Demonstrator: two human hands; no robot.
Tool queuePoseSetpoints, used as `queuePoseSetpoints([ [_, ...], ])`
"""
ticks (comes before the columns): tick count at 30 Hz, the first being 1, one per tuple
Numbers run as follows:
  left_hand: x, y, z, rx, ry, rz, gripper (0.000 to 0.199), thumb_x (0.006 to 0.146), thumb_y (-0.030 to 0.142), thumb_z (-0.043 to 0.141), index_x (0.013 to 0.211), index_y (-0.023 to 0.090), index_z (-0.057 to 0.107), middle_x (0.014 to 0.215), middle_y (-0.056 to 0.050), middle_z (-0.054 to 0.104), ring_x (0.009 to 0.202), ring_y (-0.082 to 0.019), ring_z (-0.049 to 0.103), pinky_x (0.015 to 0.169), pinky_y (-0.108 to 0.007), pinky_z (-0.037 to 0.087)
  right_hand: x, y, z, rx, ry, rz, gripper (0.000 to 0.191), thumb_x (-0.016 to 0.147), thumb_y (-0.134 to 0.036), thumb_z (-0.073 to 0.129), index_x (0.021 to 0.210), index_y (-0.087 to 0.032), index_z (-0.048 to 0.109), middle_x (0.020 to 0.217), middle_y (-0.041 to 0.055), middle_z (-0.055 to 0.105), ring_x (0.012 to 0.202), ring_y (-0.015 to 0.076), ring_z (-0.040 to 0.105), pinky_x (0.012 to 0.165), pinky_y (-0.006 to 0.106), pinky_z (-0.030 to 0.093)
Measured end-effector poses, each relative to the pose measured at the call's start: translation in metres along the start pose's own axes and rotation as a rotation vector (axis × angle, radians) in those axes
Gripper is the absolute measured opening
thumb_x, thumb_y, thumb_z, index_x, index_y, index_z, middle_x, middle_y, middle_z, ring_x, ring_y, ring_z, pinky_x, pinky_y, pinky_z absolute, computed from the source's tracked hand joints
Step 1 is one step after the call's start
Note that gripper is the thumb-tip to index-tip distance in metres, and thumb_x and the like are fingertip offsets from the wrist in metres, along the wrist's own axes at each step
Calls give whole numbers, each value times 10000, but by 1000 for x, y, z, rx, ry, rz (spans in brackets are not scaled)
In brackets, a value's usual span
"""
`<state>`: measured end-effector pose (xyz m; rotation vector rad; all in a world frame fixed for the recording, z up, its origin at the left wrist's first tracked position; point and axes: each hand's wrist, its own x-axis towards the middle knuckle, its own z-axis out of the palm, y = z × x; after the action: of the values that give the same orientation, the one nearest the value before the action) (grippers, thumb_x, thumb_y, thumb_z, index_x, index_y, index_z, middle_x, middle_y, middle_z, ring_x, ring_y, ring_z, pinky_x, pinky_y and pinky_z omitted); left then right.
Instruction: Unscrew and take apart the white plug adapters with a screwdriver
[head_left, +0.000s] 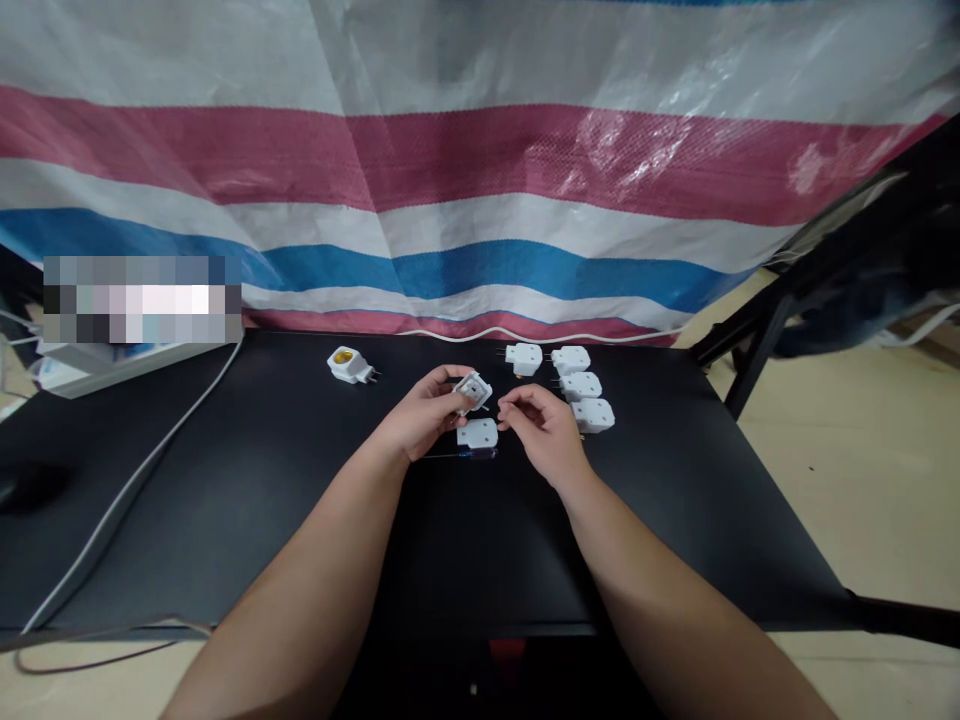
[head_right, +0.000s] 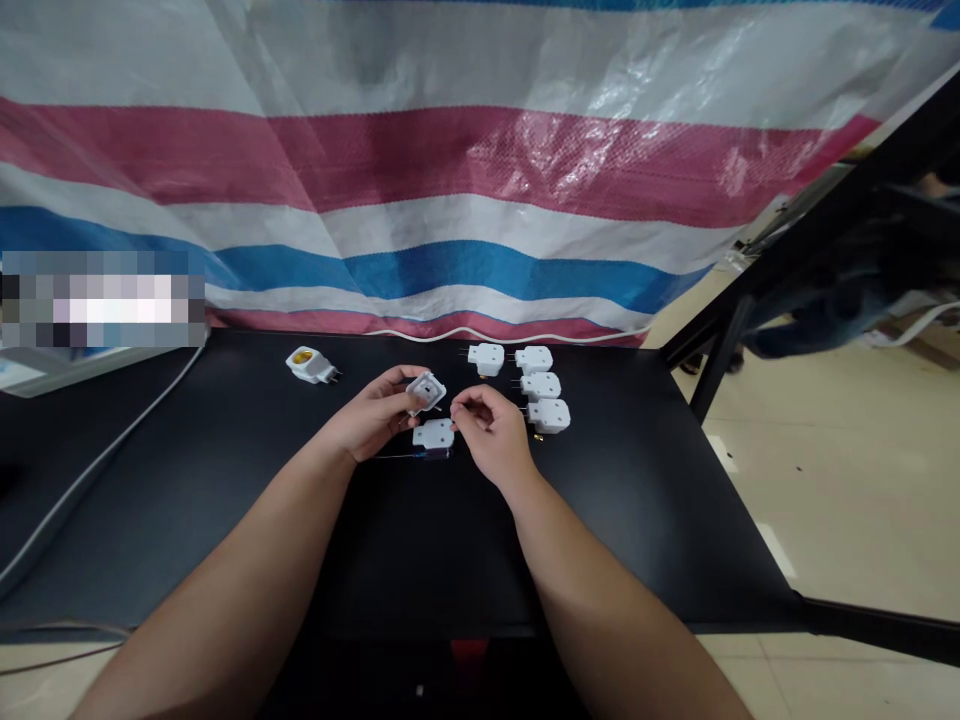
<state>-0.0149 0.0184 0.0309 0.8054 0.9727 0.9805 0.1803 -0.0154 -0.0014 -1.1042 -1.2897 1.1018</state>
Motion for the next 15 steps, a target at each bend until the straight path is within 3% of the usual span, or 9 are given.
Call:
queuePoseSetpoints([
  [4, 0, 0, 0, -12, 1, 0, 479, 655, 83, 887, 1092, 190, 721, 925, -13, 746, 720, -111, 659, 571, -200, 507, 0, 1, 0, 19, -20, -1, 197, 868, -394, 812, 932, -250, 694, 873, 10, 742, 771, 201, 766, 774, 386, 634],
  [10, 1, -1, -2, -18, -29, 9, 472, 676, 86, 887, 1104, 196, 721, 947, -23, 743, 732, -116, 658, 588, -208, 512, -1, -3, 0, -5, -39, 35, 160, 835, -339, 777, 876, -250, 651, 758, -33, 654, 621, 151, 651, 616, 323, 543],
  [15, 1, -2, -1, -11, -30, 19, 468, 670, 77, 876, 1095, 191, 716, 950, -19, 730, 700, -105, 638, 566, -203, 496, -1, -3, -2, -35, -58, 27, 118, 808, -270, 746, 846, -246, 637, 758, -32, 658, 592, 126, 563, 585, 301, 461],
])
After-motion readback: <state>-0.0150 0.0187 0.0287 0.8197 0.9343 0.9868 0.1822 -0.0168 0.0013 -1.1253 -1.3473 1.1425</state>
